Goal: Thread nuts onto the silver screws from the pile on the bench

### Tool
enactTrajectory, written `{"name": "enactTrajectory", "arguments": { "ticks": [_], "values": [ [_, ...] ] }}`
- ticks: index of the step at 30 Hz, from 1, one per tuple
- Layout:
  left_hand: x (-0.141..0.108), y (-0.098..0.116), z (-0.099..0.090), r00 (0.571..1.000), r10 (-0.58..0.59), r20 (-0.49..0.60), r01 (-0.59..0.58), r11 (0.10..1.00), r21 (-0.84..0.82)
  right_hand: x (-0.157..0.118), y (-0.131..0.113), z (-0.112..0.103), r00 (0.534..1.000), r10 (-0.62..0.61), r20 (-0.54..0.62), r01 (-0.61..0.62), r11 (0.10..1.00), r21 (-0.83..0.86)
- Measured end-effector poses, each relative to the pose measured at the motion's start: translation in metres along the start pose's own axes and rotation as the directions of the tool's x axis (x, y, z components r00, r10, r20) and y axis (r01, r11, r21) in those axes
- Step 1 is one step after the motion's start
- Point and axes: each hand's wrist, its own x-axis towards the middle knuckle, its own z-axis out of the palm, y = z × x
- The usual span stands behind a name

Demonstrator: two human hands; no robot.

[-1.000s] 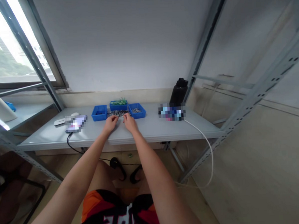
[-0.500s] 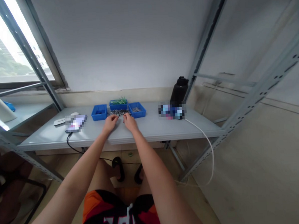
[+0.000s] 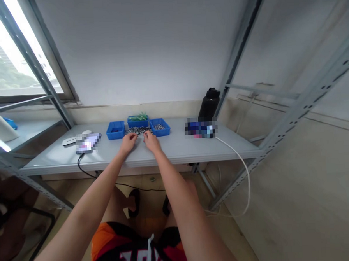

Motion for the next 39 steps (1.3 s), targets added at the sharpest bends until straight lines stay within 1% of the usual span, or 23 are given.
{"name": "enactTrajectory", "arguments": {
  "ticks": [5,9,12,15,20,22,24,26,28,30,32,35,39],
  "values": [
    [-0.0006,-0.0006,0.0,0.999,0.001,-0.043,-0.003,0.999,-0.033,-0.0004,0.0002,-0.0003,0.999,0.0,0.042,0.002,0.999,-0.036],
    [-0.001,-0.0019,0.0013,0.998,0.014,-0.068,-0.018,0.998,-0.067,-0.0016,0.0008,0.0013,0.995,-0.047,0.092,0.056,0.994,-0.098],
    [-0.0009,-0.0032,0.0022,0.998,0.024,-0.06,-0.03,0.995,-0.094,-0.0024,0.0004,0.0022,0.99,-0.068,0.124,0.087,0.984,-0.154],
    [-0.0002,-0.0042,0.0024,0.999,0.037,-0.023,-0.039,0.994,-0.104,-0.0027,-0.0009,0.0016,0.987,-0.079,0.142,0.102,0.981,-0.163],
    [0.0009,-0.0051,0.0023,0.993,0.084,0.08,-0.077,0.994,-0.082,-0.0039,-0.0037,-0.0008,0.988,-0.07,0.135,0.087,0.988,-0.126],
    [0.0007,-0.0053,0.0027,0.994,0.085,0.073,-0.08,0.995,-0.064,-0.0045,-0.0046,-0.0011,0.986,-0.082,0.142,0.101,0.986,-0.133],
    [0.0001,-0.0058,0.0034,0.997,0.069,0.039,-0.068,0.997,-0.041,-0.0048,-0.0051,-0.0011,0.986,-0.088,0.142,0.107,0.985,-0.132],
    [-0.0003,-0.0066,0.0044,0.999,0.044,0.008,-0.043,0.998,-0.044,-0.0048,-0.0053,-0.001,0.99,-0.079,0.119,0.092,0.99,-0.107],
    [-0.0003,-0.0073,0.0051,1.0,0.012,0.017,-0.01,0.996,-0.083,-0.0045,-0.0052,-0.0009,0.994,-0.071,0.078,0.077,0.995,-0.066],
    [-0.0002,-0.0075,0.0051,0.998,0.0,0.059,0.007,0.992,-0.124,-0.0041,-0.005,-0.0009,0.996,-0.081,0.042,0.083,0.996,-0.034],
    [-0.0002,-0.007,0.0043,0.996,0.023,0.084,-0.012,0.992,-0.129,-0.0038,-0.0047,-0.0009,0.995,-0.098,0.026,0.099,0.995,-0.022],
    [-0.0008,-0.005,0.0022,0.994,0.073,0.077,-0.065,0.993,-0.099,-0.0036,-0.0041,-0.0007,0.993,-0.116,0.031,0.116,0.993,-0.026],
    [-0.0016,-0.0026,0.0003,0.996,0.062,0.057,-0.058,0.995,-0.08,-0.0032,-0.0035,-0.0005,0.995,-0.095,0.041,0.096,0.995,-0.011]
  ]
}}
